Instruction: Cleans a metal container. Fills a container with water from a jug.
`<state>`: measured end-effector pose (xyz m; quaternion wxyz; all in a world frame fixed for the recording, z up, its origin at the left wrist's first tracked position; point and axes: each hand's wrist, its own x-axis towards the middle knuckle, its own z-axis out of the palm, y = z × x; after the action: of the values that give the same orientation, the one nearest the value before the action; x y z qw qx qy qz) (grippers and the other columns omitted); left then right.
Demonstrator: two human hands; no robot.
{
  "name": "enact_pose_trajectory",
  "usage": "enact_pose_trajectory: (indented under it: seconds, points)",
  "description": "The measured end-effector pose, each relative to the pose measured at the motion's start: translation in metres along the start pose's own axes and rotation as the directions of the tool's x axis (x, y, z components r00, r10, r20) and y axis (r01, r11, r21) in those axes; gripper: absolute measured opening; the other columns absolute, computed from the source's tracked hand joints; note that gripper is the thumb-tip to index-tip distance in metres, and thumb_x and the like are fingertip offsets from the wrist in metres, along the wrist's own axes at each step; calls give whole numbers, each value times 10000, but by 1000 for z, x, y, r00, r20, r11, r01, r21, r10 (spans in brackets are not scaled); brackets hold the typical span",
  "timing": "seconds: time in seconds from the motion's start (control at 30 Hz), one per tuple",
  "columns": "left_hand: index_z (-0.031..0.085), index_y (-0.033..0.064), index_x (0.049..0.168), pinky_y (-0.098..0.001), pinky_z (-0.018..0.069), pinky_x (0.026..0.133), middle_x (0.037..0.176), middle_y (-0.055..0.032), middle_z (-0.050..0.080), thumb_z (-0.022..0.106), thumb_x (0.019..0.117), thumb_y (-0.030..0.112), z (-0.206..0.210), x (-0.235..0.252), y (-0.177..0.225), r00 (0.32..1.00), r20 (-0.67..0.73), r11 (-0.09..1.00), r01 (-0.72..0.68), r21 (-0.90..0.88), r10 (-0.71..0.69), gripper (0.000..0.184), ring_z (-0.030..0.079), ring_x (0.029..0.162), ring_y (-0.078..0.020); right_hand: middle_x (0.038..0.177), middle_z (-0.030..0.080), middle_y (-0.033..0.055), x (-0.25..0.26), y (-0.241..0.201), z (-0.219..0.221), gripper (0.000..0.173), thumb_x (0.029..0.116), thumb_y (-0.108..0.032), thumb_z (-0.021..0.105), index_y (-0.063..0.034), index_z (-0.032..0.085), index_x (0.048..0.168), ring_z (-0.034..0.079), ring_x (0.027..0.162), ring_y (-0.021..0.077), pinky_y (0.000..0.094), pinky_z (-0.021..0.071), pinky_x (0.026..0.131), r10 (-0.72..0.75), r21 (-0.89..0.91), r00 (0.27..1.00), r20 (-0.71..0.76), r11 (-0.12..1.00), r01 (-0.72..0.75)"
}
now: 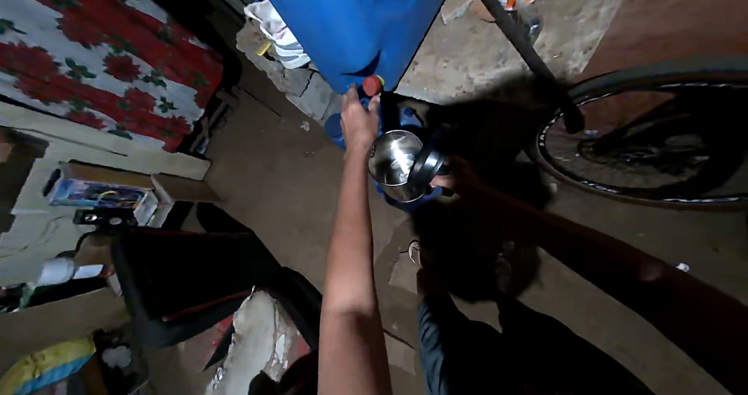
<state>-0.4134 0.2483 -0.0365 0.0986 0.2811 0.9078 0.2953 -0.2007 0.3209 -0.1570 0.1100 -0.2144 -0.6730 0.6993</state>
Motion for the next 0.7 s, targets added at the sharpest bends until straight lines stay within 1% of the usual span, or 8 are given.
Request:
enact_pose_trajectory:
  seconds: [0.07, 0.2, 0.27, 0.4, 0.43, 0.53, 0.6, 0.7]
  points:
    - [371, -48, 1530, -509, 486, 1062, 1464, -288, 496, 635, 1015, 239, 6, 13, -4, 1000, 2, 999, -28, -24, 28, 646, 595, 1250, -387, 1018, 696, 67, 8, 5, 9, 503, 831, -114, 756, -7, 599, 1297, 664, 838, 60, 280, 583, 775, -33, 70, 999, -27, 997, 35]
    - [410, -50, 1502, -501, 508, 1038, 1430, -272, 534, 666, 999, 235, 9, 28, -16, 992, 41, 993, -119, -21, 120, 632, 632, 1200, -372, 1024, 691, 113, 24, 1, 31, 442, 821, 35, 756, 19, 621, 1242, 662, 838, 110, 304, 575, 720, 43, 77, 991, -126, 996, -33]
    - [476, -55, 1452, -485, 514, 1029, 1393, -266, 565, 684, 979, 201, 9, 31, -24, 982, 43, 982, -179, -52, 181, 576, 629, 1206, -365, 1053, 687, 119, 28, -9, 42, 409, 851, 66, 720, 28, 617, 1245, 673, 886, 118, 315, 596, 789, 86, 132, 986, -143, 989, -67]
    - [584, -13, 1353, -473, 554, 953, 1337, -233, 606, 699, 951, 131, 6, 40, -30, 975, 95, 971, -188, -148, 203, 443, 662, 1127, -332, 1135, 698, 148, 39, 0, 54, 405, 903, -18, 725, 30, 622, 1292, 684, 993, 156, 367, 580, 903, 77, 87, 979, -191, 994, -61]
    - [591, -4, 1353, -475, 546, 971, 1348, -219, 608, 689, 960, 150, 3, 42, -28, 975, 119, 977, -171, -131, 187, 434, 659, 1137, -324, 1125, 692, 140, 39, -5, 56, 387, 910, -15, 714, 27, 617, 1283, 681, 987, 151, 359, 586, 898, 102, 95, 975, -197, 992, -85]
    - [601, -55, 1328, -531, 461, 1076, 1311, -268, 630, 614, 1024, 202, -18, 45, -16, 965, 243, 995, -97, -7, 96, 399, 607, 1241, -388, 1166, 660, 190, 34, -31, 56, 426, 927, 13, 678, 49, 563, 1336, 656, 1017, 200, 391, 559, 907, 169, 57, 967, -191, 985, -161]
    - [629, -70, 1288, -528, 455, 1078, 1255, -282, 656, 548, 1057, 165, -30, 48, -16, 949, 299, 992, -121, 39, 104, 339, 619, 1223, -400, 1166, 655, 207, 36, -39, 55, 433, 939, 31, 668, 42, 551, 1356, 658, 1013, 226, 414, 556, 901, 222, 10, 958, -180, 974, -224]
    - [664, -59, 1255, -537, 478, 1052, 1201, -271, 687, 528, 1042, 85, -39, 53, -23, 934, 314, 981, -191, 39, 170, 291, 654, 1168, -400, 1133, 661, 173, 45, -41, 53, 414, 938, 33, 680, 30, 570, 1337, 658, 969, 174, 360, 564, 873, 282, 54, 943, -175, 959, -277]
